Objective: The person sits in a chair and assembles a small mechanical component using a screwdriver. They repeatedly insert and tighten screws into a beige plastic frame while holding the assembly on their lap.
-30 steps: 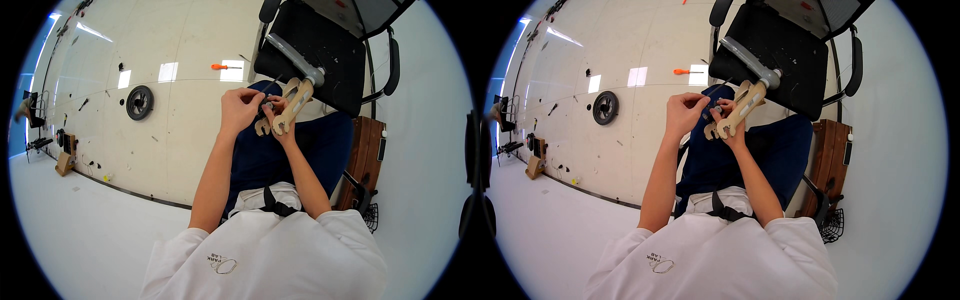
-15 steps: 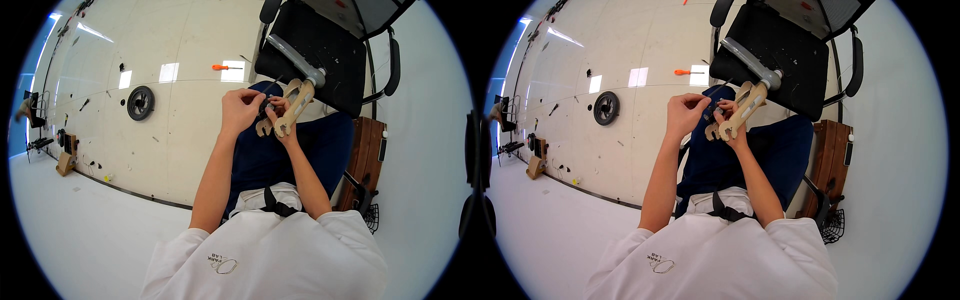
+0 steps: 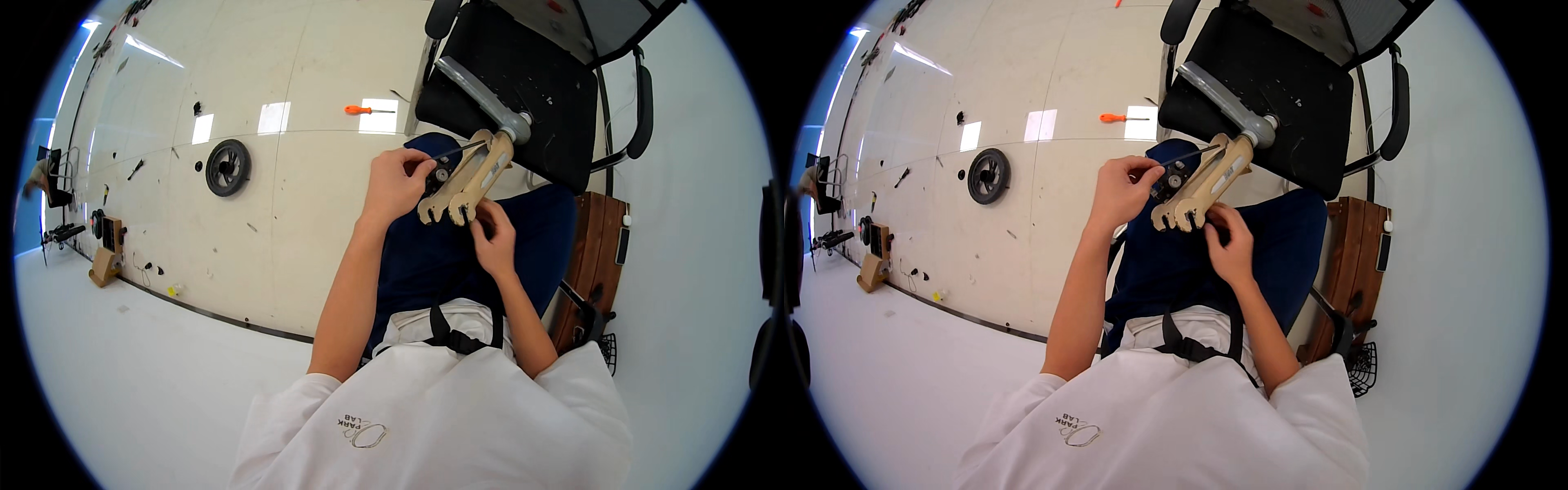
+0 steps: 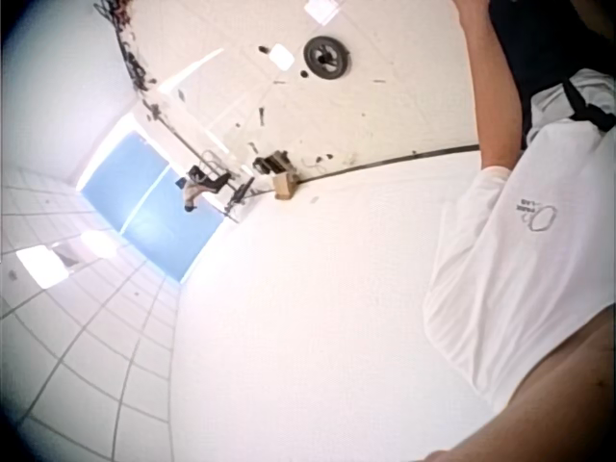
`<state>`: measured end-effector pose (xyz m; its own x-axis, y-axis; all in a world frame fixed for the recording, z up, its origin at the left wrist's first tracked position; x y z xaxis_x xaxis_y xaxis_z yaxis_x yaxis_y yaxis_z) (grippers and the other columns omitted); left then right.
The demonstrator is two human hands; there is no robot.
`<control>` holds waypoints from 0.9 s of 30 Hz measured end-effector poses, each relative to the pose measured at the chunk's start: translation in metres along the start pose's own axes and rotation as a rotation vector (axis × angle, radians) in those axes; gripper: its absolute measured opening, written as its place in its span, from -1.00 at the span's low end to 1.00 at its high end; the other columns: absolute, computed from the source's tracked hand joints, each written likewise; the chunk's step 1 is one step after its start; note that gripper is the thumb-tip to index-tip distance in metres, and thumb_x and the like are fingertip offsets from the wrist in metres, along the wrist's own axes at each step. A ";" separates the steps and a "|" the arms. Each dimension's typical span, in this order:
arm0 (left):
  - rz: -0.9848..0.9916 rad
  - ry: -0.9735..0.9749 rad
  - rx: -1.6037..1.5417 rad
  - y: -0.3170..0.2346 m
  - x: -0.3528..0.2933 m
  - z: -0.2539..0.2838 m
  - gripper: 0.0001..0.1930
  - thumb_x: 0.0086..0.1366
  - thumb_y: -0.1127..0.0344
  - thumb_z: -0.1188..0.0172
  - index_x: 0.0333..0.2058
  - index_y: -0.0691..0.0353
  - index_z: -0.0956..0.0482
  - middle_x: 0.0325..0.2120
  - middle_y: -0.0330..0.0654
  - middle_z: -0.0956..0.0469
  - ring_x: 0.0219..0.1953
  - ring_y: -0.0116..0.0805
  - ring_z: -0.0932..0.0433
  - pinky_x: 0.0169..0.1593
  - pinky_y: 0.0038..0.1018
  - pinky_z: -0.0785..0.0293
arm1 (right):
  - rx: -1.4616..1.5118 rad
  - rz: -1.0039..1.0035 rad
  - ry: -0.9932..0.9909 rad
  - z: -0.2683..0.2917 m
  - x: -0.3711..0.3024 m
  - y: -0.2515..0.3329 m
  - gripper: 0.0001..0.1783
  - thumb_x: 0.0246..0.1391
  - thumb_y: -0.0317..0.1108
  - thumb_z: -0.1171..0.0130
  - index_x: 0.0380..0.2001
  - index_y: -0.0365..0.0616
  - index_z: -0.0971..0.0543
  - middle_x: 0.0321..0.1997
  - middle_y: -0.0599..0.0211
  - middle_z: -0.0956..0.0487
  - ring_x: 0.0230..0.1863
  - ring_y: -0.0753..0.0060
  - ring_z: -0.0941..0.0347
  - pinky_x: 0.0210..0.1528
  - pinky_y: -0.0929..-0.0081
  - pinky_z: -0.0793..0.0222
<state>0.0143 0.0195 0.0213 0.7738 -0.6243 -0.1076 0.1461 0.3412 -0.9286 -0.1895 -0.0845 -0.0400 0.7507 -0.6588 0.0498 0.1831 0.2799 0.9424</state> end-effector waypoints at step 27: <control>-0.135 -0.142 -0.308 -0.010 0.000 0.012 -0.83 0.30 0.37 -0.26 -0.21 0.34 -0.68 -0.46 -0.23 -0.65 -0.45 -0.54 -0.57 -0.32 -0.60 -0.49 | -0.330 0.397 0.450 0.005 0.131 0.086 -0.80 0.08 -0.42 -0.30 -0.22 -0.27 -0.66 -0.32 0.19 -0.64 -0.33 0.32 -0.60 -0.26 0.48 -0.50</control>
<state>0.0204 0.0242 0.0347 0.8409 -0.5385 0.0537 0.0772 0.0211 -0.9968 -0.0782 -0.1500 0.0492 0.9786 -0.1276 0.1614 -0.0306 0.6856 0.7273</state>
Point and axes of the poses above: each hand's wrist, its own x-axis towards the middle knuckle, its own z-axis out of the back of the hand, y = z × x, the point moved 3 cm from there along x, towards the middle knuckle
